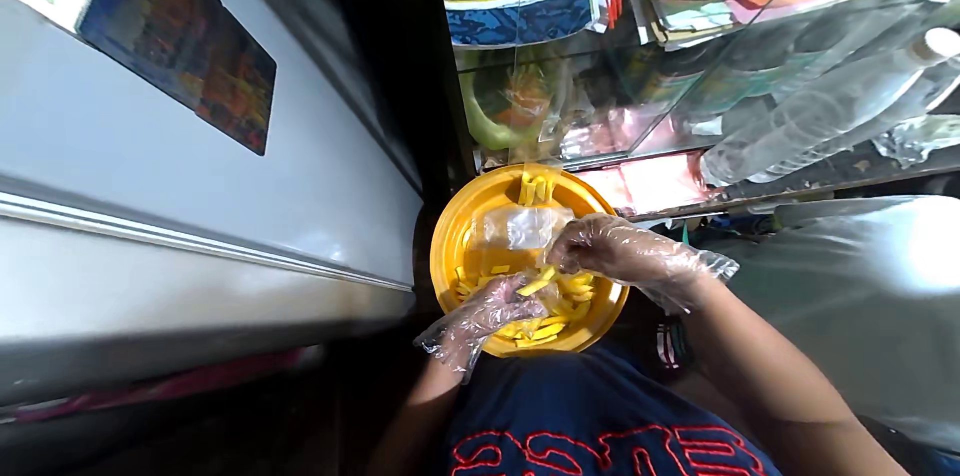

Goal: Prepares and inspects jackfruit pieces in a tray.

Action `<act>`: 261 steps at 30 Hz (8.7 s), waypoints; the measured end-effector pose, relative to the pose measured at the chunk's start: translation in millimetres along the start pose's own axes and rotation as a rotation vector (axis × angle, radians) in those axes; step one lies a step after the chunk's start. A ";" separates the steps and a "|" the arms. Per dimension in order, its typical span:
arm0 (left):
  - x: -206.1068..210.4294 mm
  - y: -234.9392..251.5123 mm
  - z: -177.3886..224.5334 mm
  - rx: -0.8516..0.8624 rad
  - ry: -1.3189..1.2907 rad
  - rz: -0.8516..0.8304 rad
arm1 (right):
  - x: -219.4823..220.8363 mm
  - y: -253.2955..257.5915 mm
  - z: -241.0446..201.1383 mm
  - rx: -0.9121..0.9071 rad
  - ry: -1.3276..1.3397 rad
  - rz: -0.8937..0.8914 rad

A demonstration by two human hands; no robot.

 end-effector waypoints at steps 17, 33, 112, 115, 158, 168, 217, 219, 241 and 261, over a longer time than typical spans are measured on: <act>-2.9 5.3 0.1 -0.042 0.282 0.054 | 29.7 13.7 9.7 0.054 -0.003 -0.011; -43.1 -9.8 -2.2 -0.039 0.268 0.220 | 72.7 25.0 75.4 0.282 -0.443 0.069; -45.5 -21.4 -2.8 -0.198 0.260 0.349 | 75.0 3.5 78.5 0.359 0.387 -0.166; -43.5 -17.9 -1.8 -0.220 0.408 0.292 | 52.3 -3.1 87.2 0.398 0.510 -0.019; -6.2 -3.3 2.4 -0.124 0.375 0.055 | 12.3 20.0 25.8 0.107 0.058 -0.064; -3.8 0.1 -1.1 -0.118 0.161 0.118 | 20.8 21.8 -0.1 -0.049 -0.050 -0.099; -11.1 2.3 1.5 -0.171 0.379 -0.011 | 14.3 1.3 57.2 0.166 0.634 -0.035; -8.4 2.5 4.3 -0.161 0.426 -0.057 | 17.7 6.7 51.0 0.162 0.539 -0.102; 1.4 4.9 -11.4 -0.086 0.095 -0.108 | 37.7 27.5 11.1 0.137 0.021 -0.237; -8.6 -3.0 -8.4 -0.195 -0.061 0.164 | 28.5 24.3 23.6 0.076 0.172 0.057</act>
Point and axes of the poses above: each hand's wrist, its own y-axis towards the middle knuckle, its own x-axis out of the palm, z = x × y, the point moved 6 cm from there along y, towards the middle knuckle, and after that the axes turned 5 degrees about z, right-handed, at the moved point
